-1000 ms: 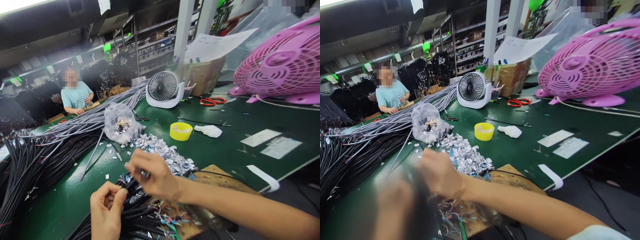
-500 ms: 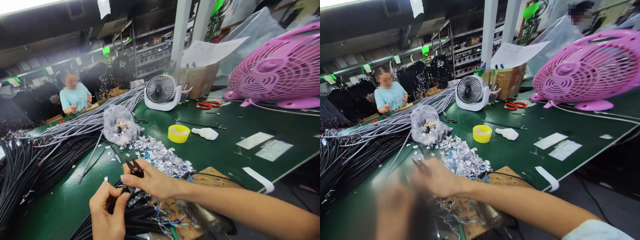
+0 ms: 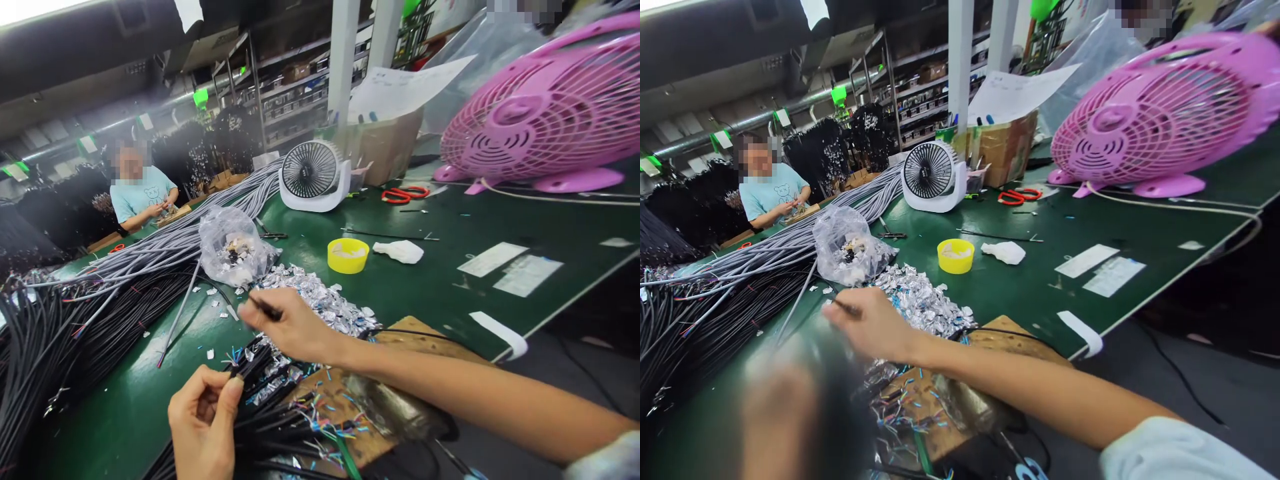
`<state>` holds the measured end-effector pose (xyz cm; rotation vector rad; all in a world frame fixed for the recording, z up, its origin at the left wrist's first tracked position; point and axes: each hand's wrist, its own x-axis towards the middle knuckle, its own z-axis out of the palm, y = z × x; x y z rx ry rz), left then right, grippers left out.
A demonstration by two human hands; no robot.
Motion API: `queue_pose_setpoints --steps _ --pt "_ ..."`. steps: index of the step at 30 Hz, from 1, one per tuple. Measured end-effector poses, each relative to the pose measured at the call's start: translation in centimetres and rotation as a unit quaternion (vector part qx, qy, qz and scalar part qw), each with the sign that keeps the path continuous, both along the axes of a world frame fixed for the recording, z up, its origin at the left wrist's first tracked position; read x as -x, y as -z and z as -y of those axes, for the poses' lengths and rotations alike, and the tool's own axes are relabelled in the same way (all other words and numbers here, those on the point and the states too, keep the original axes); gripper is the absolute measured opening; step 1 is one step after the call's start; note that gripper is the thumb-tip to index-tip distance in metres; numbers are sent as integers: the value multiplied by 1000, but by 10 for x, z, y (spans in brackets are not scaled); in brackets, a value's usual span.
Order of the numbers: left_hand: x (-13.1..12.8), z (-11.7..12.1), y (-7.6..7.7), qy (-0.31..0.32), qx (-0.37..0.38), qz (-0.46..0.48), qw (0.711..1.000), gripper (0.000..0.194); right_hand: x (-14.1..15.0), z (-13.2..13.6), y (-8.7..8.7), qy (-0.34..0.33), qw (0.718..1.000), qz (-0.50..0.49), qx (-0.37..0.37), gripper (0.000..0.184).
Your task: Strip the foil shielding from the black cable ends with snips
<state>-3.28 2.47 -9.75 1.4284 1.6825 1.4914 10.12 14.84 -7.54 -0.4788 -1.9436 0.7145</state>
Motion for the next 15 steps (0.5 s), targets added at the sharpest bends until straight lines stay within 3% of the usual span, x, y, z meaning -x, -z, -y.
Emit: queue_pose_setpoints --steps 2,4,9,12,15 --pt "0 -1 0 5 3 5 1000 29 2 4 2 -93 995 20 -31 35" --pt "0 -2 0 7 4 6 1000 30 2 7 4 -141 986 13 -82 23" --pt "-1 -4 2 6 1 3 1000 32 -2 11 13 -128 977 44 -164 15" --pt "-2 -4 2 9 -3 -4 1000 32 -1 14 13 -140 980 21 -137 22" --pt "-2 -4 2 7 -4 -10 1000 30 -1 15 7 -136 990 -15 -43 31"
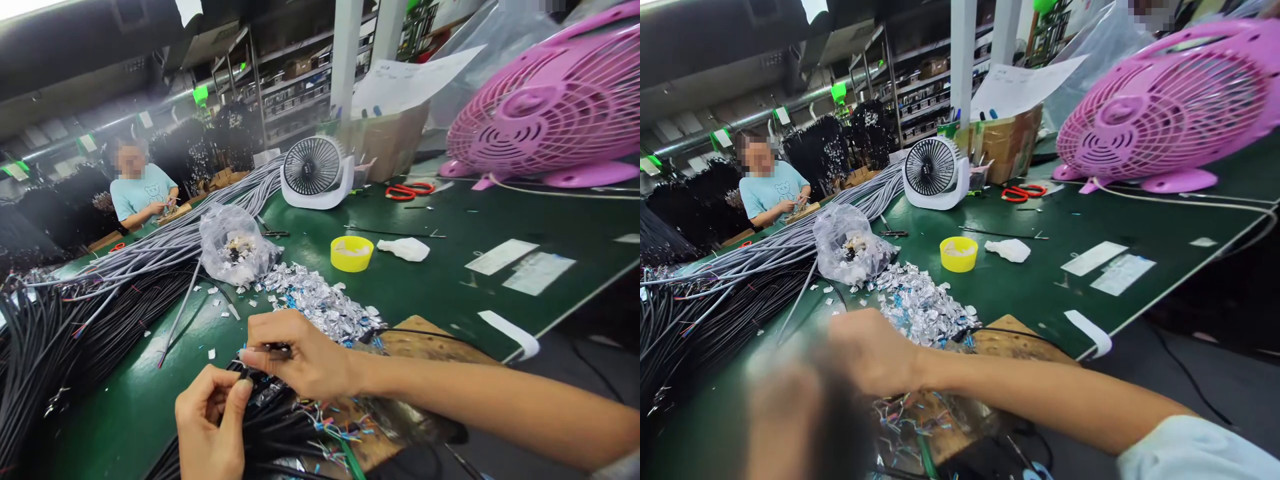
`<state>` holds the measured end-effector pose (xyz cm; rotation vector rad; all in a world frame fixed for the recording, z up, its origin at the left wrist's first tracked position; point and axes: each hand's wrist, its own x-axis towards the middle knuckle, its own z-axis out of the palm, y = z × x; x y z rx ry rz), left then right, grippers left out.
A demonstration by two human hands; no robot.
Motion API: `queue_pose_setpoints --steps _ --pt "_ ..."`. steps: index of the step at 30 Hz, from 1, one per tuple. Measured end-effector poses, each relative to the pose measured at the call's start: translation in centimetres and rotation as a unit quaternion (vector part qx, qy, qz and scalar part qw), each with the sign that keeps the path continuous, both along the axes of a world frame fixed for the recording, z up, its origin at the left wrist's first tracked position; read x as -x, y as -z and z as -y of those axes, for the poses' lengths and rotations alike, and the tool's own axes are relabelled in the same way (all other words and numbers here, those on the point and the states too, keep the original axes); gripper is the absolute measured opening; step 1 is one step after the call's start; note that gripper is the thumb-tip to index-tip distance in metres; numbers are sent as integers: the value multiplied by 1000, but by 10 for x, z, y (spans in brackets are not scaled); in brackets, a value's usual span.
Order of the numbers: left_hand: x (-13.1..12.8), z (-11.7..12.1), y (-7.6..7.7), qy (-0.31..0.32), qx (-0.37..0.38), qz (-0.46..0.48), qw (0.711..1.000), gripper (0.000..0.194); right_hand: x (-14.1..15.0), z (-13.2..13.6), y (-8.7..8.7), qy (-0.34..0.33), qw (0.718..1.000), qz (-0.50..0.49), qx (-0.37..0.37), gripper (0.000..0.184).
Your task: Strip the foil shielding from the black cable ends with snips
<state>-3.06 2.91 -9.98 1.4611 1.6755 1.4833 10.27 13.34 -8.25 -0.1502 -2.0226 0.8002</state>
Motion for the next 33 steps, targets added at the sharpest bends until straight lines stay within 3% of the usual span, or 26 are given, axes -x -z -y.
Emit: queue_pose_setpoints --steps 4,6,10,18,27,33 --pt "2 1 3 0 0 2 1000 29 -3 -7 -9 89 978 -22 189 39" --pt "3 1 5 -1 -1 5 1000 29 -2 -9 -11 77 970 -4 232 43" --pt "4 2 7 -2 -4 5 1000 29 -1 -8 -9 -5 980 49 193 42" --pt "3 3 4 -2 -19 -35 999 28 -3 -11 2 -68 991 43 103 20" --pt "-1 1 0 -22 -45 -77 996 24 -3 -9 2 -80 988 29 132 20" --pt "3 0 11 -42 -42 -72 996 18 -2 -10 5 -53 993 0 101 11"
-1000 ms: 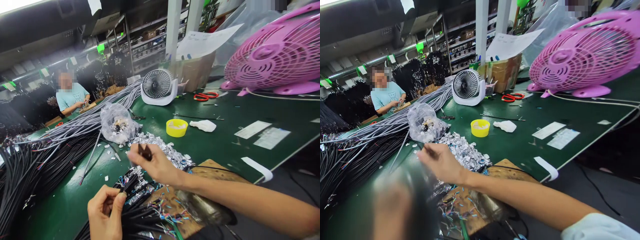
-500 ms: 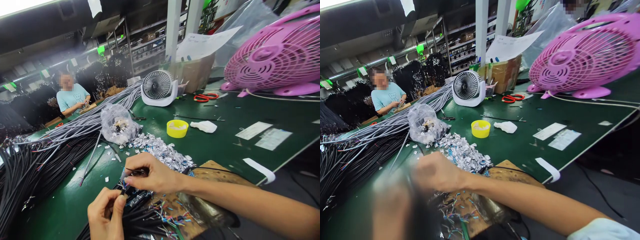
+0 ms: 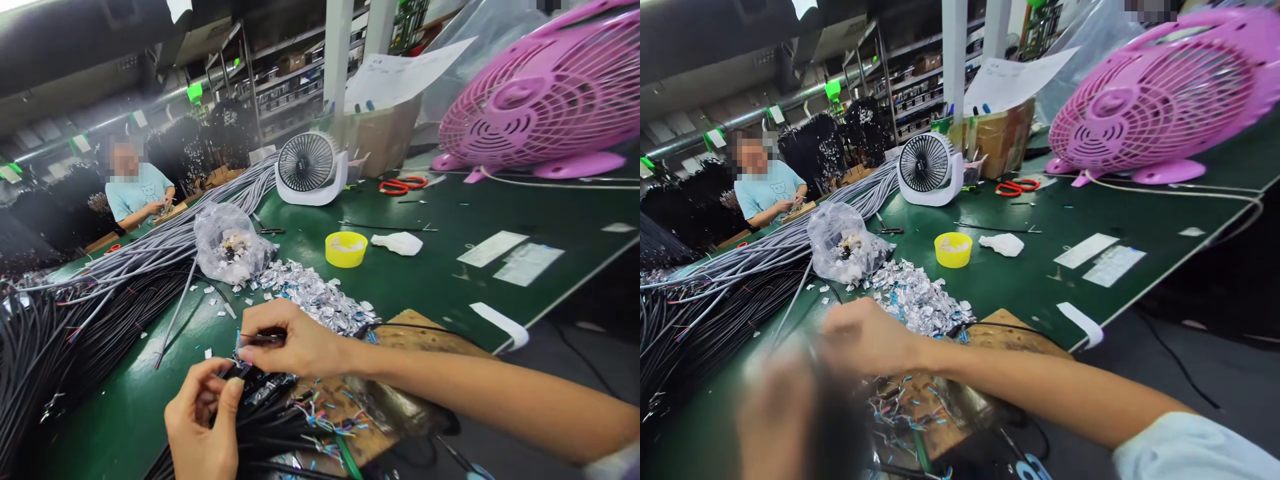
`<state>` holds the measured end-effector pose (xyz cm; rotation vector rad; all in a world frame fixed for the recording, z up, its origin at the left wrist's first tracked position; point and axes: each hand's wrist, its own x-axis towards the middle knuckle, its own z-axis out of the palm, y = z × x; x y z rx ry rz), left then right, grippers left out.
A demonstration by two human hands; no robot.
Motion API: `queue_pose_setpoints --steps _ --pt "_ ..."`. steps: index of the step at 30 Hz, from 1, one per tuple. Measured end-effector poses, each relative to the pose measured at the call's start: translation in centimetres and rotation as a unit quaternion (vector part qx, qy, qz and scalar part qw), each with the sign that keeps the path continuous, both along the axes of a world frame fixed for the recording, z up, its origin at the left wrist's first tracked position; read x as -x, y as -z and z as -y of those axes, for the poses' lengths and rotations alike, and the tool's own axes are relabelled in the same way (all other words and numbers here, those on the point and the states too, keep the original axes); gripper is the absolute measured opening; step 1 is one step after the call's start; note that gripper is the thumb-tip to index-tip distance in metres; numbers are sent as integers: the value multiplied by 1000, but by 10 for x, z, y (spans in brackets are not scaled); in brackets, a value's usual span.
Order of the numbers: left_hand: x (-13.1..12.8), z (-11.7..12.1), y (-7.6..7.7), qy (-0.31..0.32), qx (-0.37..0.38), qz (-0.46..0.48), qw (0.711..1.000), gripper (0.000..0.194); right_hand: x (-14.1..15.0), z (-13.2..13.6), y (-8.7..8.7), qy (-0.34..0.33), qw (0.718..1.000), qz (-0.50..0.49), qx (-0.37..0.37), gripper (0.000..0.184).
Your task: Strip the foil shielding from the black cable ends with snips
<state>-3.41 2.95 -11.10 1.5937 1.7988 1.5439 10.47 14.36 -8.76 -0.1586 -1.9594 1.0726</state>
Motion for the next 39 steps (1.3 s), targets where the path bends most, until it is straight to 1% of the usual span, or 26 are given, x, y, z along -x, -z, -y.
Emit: queue_pose_setpoints --steps 2,4,7,9,13,16,19,21,24,27,30,33,35,36,37,39 --pt "4 -2 4 -24 -11 -32 999 22 1 -1 1 8 1000 -4 3 8" --pt "7 -4 7 -42 -38 -90 994 26 1 -1 1 15 1000 -6 4 7" --pt "8 -5 8 -41 -73 -156 984 27 2 -1 2 20 1000 -6 9 8" --pt "6 -4 7 -42 -75 -160 983 24 1 -2 2 14 1000 -9 21 8" --pt "3 -3 7 -30 -36 -157 986 24 2 -5 3 8 999 -16 30 10" --pt "6 -8 2 -12 -29 -200 979 23 2 -6 4 25 999 -15 19 7" --pt "8 -18 -9 21 -72 -263 962 18 2 -8 4 71 997 -2 4 6" --pt "8 -23 -15 45 -99 -287 952 20 2 -8 5 99 995 20 6 7" --pt "8 -25 -16 54 -109 -286 951 24 1 -7 5 109 993 37 3 8" --pt "7 -20 -10 40 -105 -270 956 23 0 -3 3 84 996 35 5 7" --pt "5 -13 -9 21 -99 -245 964 23 -3 3 -3 67 995 44 58 12" --pt "1 -9 -10 -16 -88 -218 972 19 -5 8 -9 74 990 69 103 22" --pt "0 -8 -9 -39 -58 -188 980 17 -5 10 -11 90 988 87 90 27" --pt "-1 -9 -8 -44 -49 -170 983 17 -5 10 -11 101 988 91 74 26" --pt "-1 -9 -7 -43 -50 -148 987 17 -5 11 -11 110 988 91 55 24" --pt "-2 -10 -5 -36 -78 -102 991 16 -4 11 -10 116 989 88 20 21"
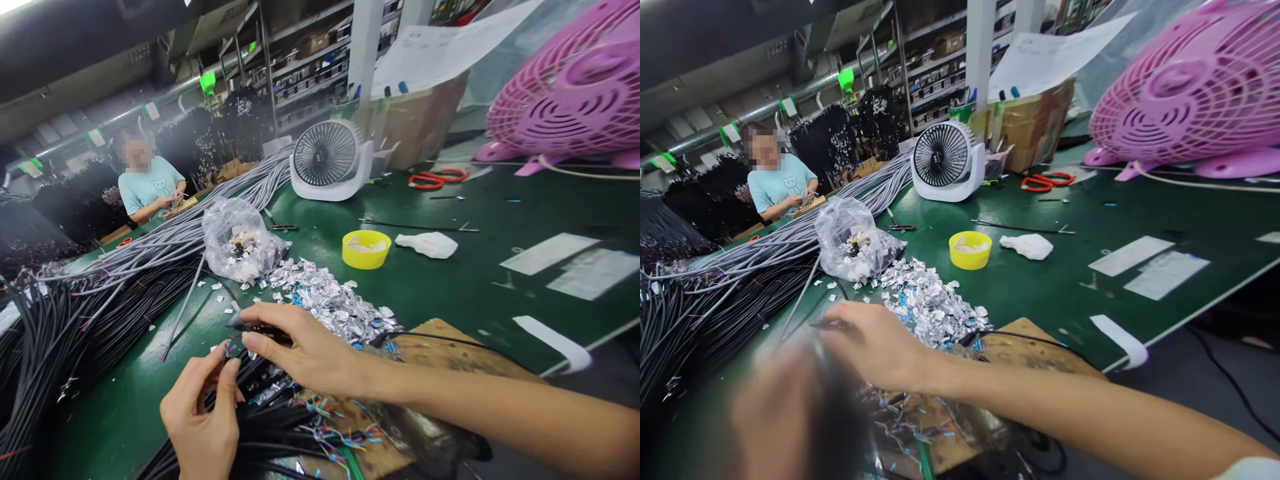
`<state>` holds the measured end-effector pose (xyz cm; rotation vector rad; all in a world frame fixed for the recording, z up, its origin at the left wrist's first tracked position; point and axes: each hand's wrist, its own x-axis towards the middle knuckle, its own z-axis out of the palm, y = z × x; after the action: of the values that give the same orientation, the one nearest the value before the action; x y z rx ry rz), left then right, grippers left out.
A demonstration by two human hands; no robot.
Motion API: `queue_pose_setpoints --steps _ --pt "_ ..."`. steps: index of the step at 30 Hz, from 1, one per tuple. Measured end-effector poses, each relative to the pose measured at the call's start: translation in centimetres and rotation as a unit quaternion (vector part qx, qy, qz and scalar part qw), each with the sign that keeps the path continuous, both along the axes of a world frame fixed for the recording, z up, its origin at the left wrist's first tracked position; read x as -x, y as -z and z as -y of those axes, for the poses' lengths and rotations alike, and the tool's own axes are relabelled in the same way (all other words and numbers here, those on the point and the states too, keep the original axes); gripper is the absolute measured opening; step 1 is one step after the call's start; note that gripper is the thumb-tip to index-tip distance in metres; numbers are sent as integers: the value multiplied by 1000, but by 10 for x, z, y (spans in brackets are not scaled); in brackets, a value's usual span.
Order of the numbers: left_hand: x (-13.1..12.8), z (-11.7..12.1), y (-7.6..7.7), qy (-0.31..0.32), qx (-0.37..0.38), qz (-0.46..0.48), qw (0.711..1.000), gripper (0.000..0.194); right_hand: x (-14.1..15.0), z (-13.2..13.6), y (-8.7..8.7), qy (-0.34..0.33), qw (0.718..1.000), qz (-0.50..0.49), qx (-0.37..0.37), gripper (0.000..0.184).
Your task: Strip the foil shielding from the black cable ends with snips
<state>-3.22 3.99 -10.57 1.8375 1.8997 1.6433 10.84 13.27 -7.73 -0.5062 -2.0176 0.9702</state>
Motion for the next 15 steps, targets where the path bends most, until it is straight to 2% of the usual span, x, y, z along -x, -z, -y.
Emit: queue_pose_setpoints --steps 3,10,15 --pt "-2 0 0 6 -25 44 999 14 0 0 2 -16 999 7 -32 22" --pt "-6 3 -9 0 -28 41 999 10 -1 -1 6 -34 998 15 -56 27" --pt "-6 0 -2 -18 -63 35 997 13 -1 -2 7 -36 997 12 -71 29"
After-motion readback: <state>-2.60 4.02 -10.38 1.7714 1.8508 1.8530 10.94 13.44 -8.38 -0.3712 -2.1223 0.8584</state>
